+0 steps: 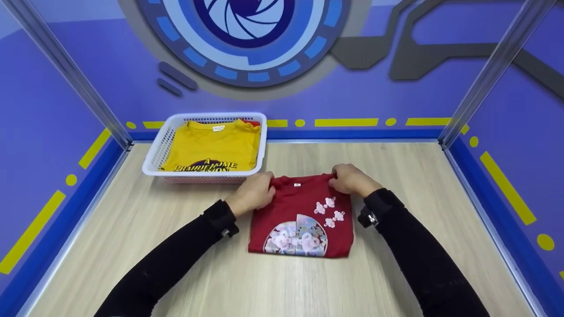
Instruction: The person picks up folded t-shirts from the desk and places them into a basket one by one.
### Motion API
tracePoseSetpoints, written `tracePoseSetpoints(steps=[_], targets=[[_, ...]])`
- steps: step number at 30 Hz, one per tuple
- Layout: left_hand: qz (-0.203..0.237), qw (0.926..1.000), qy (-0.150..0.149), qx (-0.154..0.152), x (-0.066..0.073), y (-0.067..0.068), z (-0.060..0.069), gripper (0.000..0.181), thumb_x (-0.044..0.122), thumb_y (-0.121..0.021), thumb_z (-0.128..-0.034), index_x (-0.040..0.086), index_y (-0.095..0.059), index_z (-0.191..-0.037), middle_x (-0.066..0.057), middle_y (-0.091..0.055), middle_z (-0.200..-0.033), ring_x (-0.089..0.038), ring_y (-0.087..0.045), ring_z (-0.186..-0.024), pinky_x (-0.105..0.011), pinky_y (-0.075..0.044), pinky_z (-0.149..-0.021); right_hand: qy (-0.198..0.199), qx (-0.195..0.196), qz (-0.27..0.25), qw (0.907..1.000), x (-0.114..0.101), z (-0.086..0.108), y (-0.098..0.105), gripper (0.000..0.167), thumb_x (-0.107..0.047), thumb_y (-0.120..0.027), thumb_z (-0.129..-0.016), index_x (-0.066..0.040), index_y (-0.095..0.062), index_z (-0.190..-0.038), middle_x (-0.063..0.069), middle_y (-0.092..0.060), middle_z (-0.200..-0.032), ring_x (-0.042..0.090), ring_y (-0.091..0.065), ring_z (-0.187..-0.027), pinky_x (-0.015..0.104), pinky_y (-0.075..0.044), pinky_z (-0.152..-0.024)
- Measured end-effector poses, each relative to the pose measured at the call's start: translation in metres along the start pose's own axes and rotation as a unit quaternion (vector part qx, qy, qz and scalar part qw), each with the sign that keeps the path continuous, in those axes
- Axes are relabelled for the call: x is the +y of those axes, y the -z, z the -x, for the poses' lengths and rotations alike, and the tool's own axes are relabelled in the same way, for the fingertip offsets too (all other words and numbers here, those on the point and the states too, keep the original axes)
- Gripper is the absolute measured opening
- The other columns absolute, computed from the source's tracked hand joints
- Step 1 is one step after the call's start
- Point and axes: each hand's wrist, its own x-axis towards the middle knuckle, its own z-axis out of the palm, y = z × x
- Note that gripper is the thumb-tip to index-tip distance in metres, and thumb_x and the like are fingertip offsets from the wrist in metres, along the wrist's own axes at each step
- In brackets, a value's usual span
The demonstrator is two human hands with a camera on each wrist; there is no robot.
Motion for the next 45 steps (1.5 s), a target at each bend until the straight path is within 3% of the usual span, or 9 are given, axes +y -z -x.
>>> tracePoseSetpoints(steps=[6,10,14,20,24,29,33,38,45], targets=[[0.005,0.9976,-0.060,0.034,0.007,0.025,0.014,0.020,0.014,-0.061,-0.1069,0.002,-0.066,-0.122,-0.017,-0.077,-0.110,-0.036,-0.077,-0.105,-0.049,-0.064,-0.091,0.027,-0.009,-0.034,0.9990,-0.001,0.013,0.023,0.028,-0.018,-0.068,-0.107,0.003,-0.076,-0.123,0.015,-0.073,-0.102,0.025,-0.064,-0.092,0.038,-0.053,-0.081],[0.030,0.9963,-0.072,0.036,0.003,0.047,0.016,0.019,0.015,-0.064,-0.1086,0.004,-0.067,-0.123,-0.015,-0.078,-0.110,-0.034,-0.077,-0.106,-0.048,-0.063,-0.093,0.041,-0.008,-0.052,0.9977,-0.004,0.022,0.036,0.023,-0.016,-0.069,-0.107,0.001,-0.079,-0.120,0.009,-0.074,-0.096,0.019,-0.062,-0.085,0.033,-0.050,-0.075],[0.052,0.9955,-0.072,0.032,-0.005,0.069,0.018,0.018,0.018,-0.066,-0.1092,0.007,-0.072,-0.122,-0.013,-0.078,-0.109,-0.030,-0.075,-0.104,-0.046,-0.062,-0.096,0.056,0.020,-0.054,0.9967,-0.012,0.032,0.048,0.018,-0.017,-0.068,-0.108,-0.003,-0.079,-0.115,0.009,-0.074,-0.096,0.018,-0.061,-0.085,0.033,-0.049,-0.075],[0.063,0.9939,-0.084,0.035,-0.010,0.101,0.026,0.012,0.023,-0.069,-0.1087,0.012,-0.073,-0.109,-0.008,-0.074,-0.098,-0.029,-0.069,-0.095,-0.045,-0.059,-0.090,0.084,0.082,-0.042,0.9921,-0.032,0.053,0.069,0.017,-0.017,-0.068,-0.109,-0.008,-0.079,-0.119,0.007,-0.077,-0.099,0.019,-0.062,-0.085,0.031,-0.049,-0.073],[0.055,0.9928,-0.093,0.053,-0.010,0.122,0.032,0.010,0.024,-0.070,-0.1088,0.014,-0.073,-0.109,-0.004,-0.074,-0.100,-0.025,-0.069,-0.095,-0.045,-0.058,-0.090,0.116,0.157,-0.036,0.9801,-0.046,0.065,0.079,0.018,-0.018,-0.073,-0.107,-0.012,-0.082,-0.121,0.005,-0.080,-0.099,0.015,-0.063,-0.081,0.024,-0.049,-0.071],[0.067,0.9904,-0.093,0.077,-0.012,0.148,0.038,0.011,0.027,-0.072,-0.1085,0.017,-0.075,-0.110,-0.001,-0.075,-0.102,-0.022,-0.066,-0.091,-0.042,-0.055,-0.086,0.153,0.247,-0.031,0.9564,-0.064,0.077,0.088,0.014,-0.014,-0.076,-0.105,-0.015,-0.083,-0.117,0.004,-0.081,-0.099,0.012,-0.059,-0.070,0.020,-0.045,-0.061],[0.069,0.9887,-0.092,0.096,-0.014,0.161,0.042,0.015,0.032,-0.074,-0.1072,0.018,-0.078,-0.112,0.001,-0.076,-0.102,-0.021,-0.065,-0.089,-0.041,-0.053,-0.083,0.187,0.302,-0.004,0.9350,-0.073,0.081,0.091,0.014,-0.007,-0.077,-0.102,-0.009,-0.084,-0.114,0.009,-0.083,-0.104,0.017,-0.065,-0.078,0.015,-0.044,-0.068],[0.068,0.9876,-0.099,0.101,-0.023,0.168,0.049,0.016,0.033,-0.075,-0.1069,0.018,-0.078,-0.107,0.000,-0.073,-0.097,-0.022,-0.064,-0.087,-0.039,-0.051,-0.080,0.208,0.323,0.011,0.9231,-0.082,0.082,0.091,0.013,-0.004,-0.080,-0.099,-0.006,-0.084,-0.111,0.011,-0.084,-0.103,0.020,-0.066,-0.082,0.016,-0.041,-0.071],[0.076,0.9871,-0.092,0.106,-0.055,0.184,0.059,0.014,0.030,-0.074,-0.1075,0.017,-0.079,-0.111,0.001,-0.075,-0.099,-0.020,-0.064,-0.085,-0.037,-0.053,-0.079,0.222,0.305,0.007,0.9259,-0.107,0.069,0.081,0.011,-0.011,-0.079,-0.103,-0.007,-0.084,-0.112,0.009,-0.083,-0.101,0.019,-0.066,-0.079,0.024,-0.045,-0.069]])
